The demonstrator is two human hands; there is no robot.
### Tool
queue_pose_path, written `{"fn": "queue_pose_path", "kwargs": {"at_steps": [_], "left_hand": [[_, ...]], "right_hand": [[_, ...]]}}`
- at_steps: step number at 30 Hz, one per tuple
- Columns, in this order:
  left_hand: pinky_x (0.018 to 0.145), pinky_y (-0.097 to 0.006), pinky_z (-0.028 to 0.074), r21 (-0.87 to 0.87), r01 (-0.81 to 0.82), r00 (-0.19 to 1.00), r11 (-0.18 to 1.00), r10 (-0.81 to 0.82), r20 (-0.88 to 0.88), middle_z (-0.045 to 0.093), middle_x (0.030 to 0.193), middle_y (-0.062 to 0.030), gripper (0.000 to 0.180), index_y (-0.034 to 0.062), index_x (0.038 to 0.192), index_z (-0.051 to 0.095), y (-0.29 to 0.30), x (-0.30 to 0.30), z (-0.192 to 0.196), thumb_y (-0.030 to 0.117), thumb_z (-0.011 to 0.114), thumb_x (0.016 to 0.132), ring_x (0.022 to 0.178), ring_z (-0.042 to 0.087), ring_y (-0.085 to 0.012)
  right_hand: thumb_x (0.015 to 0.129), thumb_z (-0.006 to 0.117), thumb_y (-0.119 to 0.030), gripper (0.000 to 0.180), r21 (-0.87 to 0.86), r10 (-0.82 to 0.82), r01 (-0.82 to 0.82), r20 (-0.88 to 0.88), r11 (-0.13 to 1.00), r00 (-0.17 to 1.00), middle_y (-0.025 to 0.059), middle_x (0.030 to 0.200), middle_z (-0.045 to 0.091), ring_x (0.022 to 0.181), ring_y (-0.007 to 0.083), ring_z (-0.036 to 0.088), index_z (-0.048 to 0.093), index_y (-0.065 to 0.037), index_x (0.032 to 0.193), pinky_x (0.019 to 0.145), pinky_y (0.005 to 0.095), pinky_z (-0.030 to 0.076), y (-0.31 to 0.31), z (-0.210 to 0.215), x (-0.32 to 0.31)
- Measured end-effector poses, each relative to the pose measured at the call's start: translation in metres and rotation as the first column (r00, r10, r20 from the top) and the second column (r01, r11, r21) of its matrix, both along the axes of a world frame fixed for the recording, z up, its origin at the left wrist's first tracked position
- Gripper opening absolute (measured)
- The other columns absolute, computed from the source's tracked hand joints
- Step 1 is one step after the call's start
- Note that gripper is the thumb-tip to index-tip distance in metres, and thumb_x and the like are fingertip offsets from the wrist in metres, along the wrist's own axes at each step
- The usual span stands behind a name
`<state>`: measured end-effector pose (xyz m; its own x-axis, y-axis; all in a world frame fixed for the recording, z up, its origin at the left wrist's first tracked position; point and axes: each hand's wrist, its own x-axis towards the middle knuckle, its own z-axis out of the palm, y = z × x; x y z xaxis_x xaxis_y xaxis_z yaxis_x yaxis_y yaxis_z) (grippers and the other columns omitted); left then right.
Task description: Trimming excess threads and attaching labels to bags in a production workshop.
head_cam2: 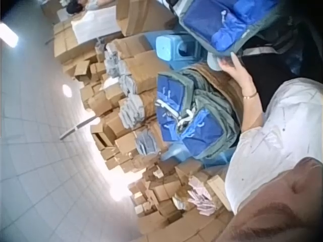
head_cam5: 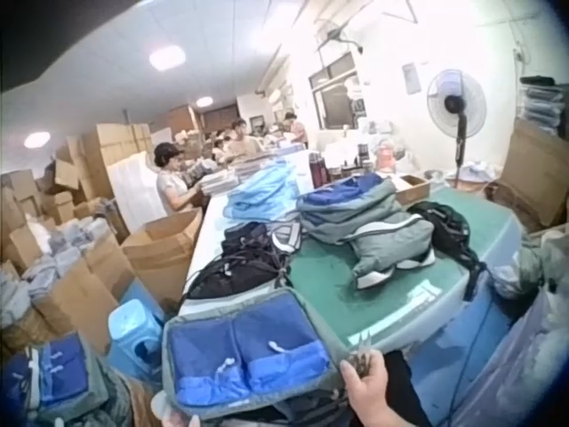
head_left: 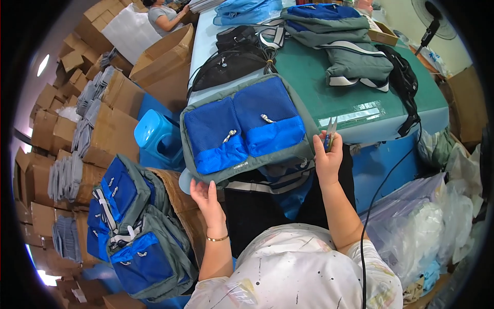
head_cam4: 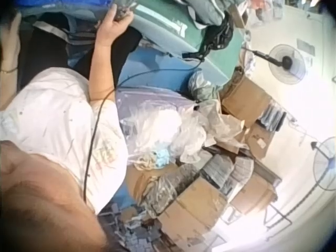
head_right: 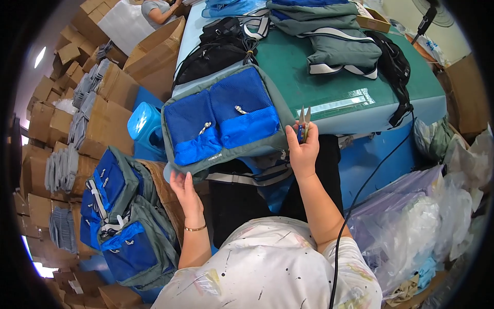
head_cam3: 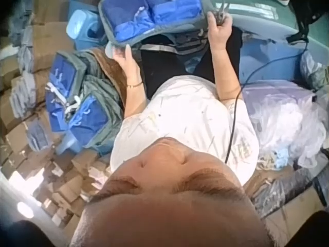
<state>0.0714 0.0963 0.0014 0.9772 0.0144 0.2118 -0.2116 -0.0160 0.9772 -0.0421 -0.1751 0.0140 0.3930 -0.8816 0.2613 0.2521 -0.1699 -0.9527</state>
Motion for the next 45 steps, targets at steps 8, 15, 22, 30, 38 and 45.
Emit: {"fn": "queue_pose_path", "kwargs": {"at_steps": [8, 15, 22, 30, 38, 45], "left_hand": [[0.097, -0.035, 0.033, -0.426, 0.144, 0.917, 0.893, -0.282, -0.281, 0.050, 0.126, -0.0043, 0.047, 0.0061, 0.129, 0.042, -0.006, 0.017, 0.000, 0.027, 0.058, 0.090, 0.114, 0.046, -0.0178], [0.064, -0.030, 0.045, -0.554, 0.131, 0.799, 0.822, -0.418, -0.432, 0.062, 0.088, -0.0055, 0.018, 0.0057, 0.099, 0.056, 0.011, 0.025, -0.001, 0.013, 0.060, 0.084, 0.067, 0.055, -0.0146], [0.056, -0.025, 0.043, -0.845, 0.135, 0.769, 0.518, -0.592, -0.241, 0.062, 0.078, -0.0028, 0.007, 0.0064, 0.086, 0.055, 0.060, 0.039, 0.003, 0.013, 0.053, 0.085, 0.045, 0.043, -0.0095], [0.052, -0.017, 0.043, -0.852, 0.130, 0.892, 0.507, -0.435, -0.122, 0.056, 0.072, 0.0018, 0.004, 0.0104, 0.084, 0.054, 0.113, 0.054, 0.016, 0.015, 0.054, 0.085, 0.047, 0.044, -0.0050], [0.076, -0.038, 0.047, -0.601, -0.296, 0.948, 0.743, 0.150, -0.281, 0.059, 0.075, -0.0065, 0.013, 0.0079, 0.074, 0.057, 0.094, 0.054, 0.059, 0.019, 0.061, 0.079, 0.076, 0.057, -0.0223], [0.076, -0.032, 0.050, -0.526, 0.021, 0.934, 0.851, 0.171, 0.314, 0.064, 0.087, -0.0100, 0.032, -0.0016, 0.104, 0.060, 0.196, 0.107, 0.260, 0.026, 0.055, 0.088, 0.079, 0.060, -0.0203]], "right_hand": [[0.088, 0.064, -0.012, 0.021, 0.030, 0.037, -0.039, 0.048, 0.999, 0.998, 0.0016, 0.087, 0.055, 0.078, 0.0062, 0.050, 0.049, -0.003, 0.101, 0.069, 0.0202, 0.043, 0.007, -0.015, -0.011], [0.084, 0.067, -0.014, 0.022, -0.047, 0.001, -0.003, -0.052, 0.999, 0.999, 0.0025, 0.080, 0.050, 0.066, 0.0091, 0.046, 0.052, -0.003, 0.097, 0.060, 0.0237, 0.040, 0.016, -0.034, -0.019], [0.084, 0.066, -0.012, 0.022, -0.104, -0.044, 0.038, -0.063, 0.994, 0.997, 0.0020, 0.079, 0.050, 0.066, 0.0089, 0.046, 0.051, -0.004, 0.097, 0.060, 0.0235, 0.041, 0.021, -0.037, -0.029], [0.085, 0.065, -0.011, 0.019, 0.051, 0.070, -0.066, -0.080, 0.997, 0.994, 0.0013, 0.083, 0.053, 0.068, 0.0074, 0.046, 0.052, -0.004, 0.098, 0.062, 0.0220, 0.041, 0.020, -0.042, -0.033], [0.083, 0.067, -0.012, 0.019, -0.074, -0.007, -0.001, -0.109, 0.997, 0.994, 0.0035, 0.079, 0.053, 0.066, 0.0109, 0.048, 0.053, -0.005, 0.095, 0.059, 0.0250, 0.042, 0.017, -0.047, -0.045], [0.083, 0.067, -0.016, 0.024, -0.092, 0.039, -0.050, -0.120, 0.994, 0.992, 0.0088, 0.076, 0.052, 0.061, 0.0168, 0.050, 0.051, -0.003, 0.095, 0.057, 0.0286, 0.043, 0.028, -0.061, -0.036]]}}
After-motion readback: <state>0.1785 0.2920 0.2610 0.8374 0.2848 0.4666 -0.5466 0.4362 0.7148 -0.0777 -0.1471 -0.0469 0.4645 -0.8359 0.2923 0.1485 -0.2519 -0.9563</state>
